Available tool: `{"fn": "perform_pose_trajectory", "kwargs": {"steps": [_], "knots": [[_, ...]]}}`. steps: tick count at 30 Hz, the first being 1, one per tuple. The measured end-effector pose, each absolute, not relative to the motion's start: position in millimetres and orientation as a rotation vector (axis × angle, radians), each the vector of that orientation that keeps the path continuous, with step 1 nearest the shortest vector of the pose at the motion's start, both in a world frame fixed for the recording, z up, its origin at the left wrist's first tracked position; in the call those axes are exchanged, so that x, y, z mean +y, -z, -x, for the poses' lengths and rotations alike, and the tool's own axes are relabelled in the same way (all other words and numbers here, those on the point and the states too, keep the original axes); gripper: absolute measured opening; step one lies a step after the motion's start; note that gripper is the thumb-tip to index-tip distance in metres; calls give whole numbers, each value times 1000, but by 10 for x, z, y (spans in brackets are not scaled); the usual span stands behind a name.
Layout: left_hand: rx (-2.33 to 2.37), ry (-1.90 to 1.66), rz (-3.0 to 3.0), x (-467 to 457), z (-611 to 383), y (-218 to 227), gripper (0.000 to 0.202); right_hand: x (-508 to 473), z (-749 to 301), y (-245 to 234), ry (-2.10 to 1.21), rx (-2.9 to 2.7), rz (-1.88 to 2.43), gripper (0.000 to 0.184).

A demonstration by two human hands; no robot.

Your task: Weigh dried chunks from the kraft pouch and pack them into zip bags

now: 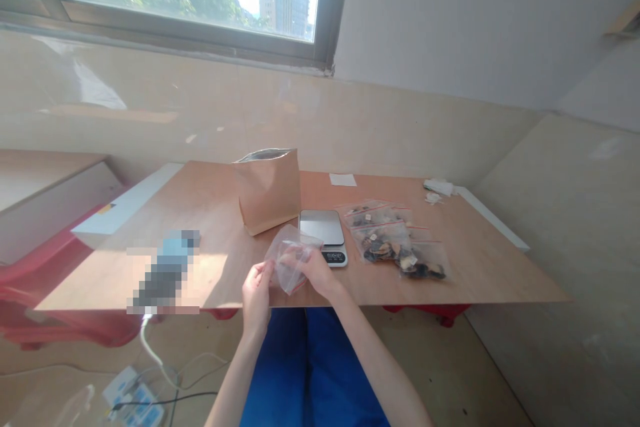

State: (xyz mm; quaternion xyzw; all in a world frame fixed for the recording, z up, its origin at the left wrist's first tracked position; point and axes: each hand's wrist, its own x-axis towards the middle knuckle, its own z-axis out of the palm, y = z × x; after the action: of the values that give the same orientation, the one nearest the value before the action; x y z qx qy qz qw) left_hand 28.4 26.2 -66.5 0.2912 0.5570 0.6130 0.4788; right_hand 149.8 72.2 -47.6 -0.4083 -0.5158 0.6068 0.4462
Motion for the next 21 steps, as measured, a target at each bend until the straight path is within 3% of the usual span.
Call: {"fn": "perform_pose_trajectory", "kwargs": {"steps": [9,17,21], "knots": [[1661,-1549,-633,171,56,738,45,648,-1589,421,-1522,-1147,1004,26],[1897,-1453,-1219,-17,7,726,43,585,-1420,505,-1711,-1245,1038,32],[1820,-1473,-1519,-85,-63,805,40,734,-1241,611,-1567,-1145,1065,40]]}}
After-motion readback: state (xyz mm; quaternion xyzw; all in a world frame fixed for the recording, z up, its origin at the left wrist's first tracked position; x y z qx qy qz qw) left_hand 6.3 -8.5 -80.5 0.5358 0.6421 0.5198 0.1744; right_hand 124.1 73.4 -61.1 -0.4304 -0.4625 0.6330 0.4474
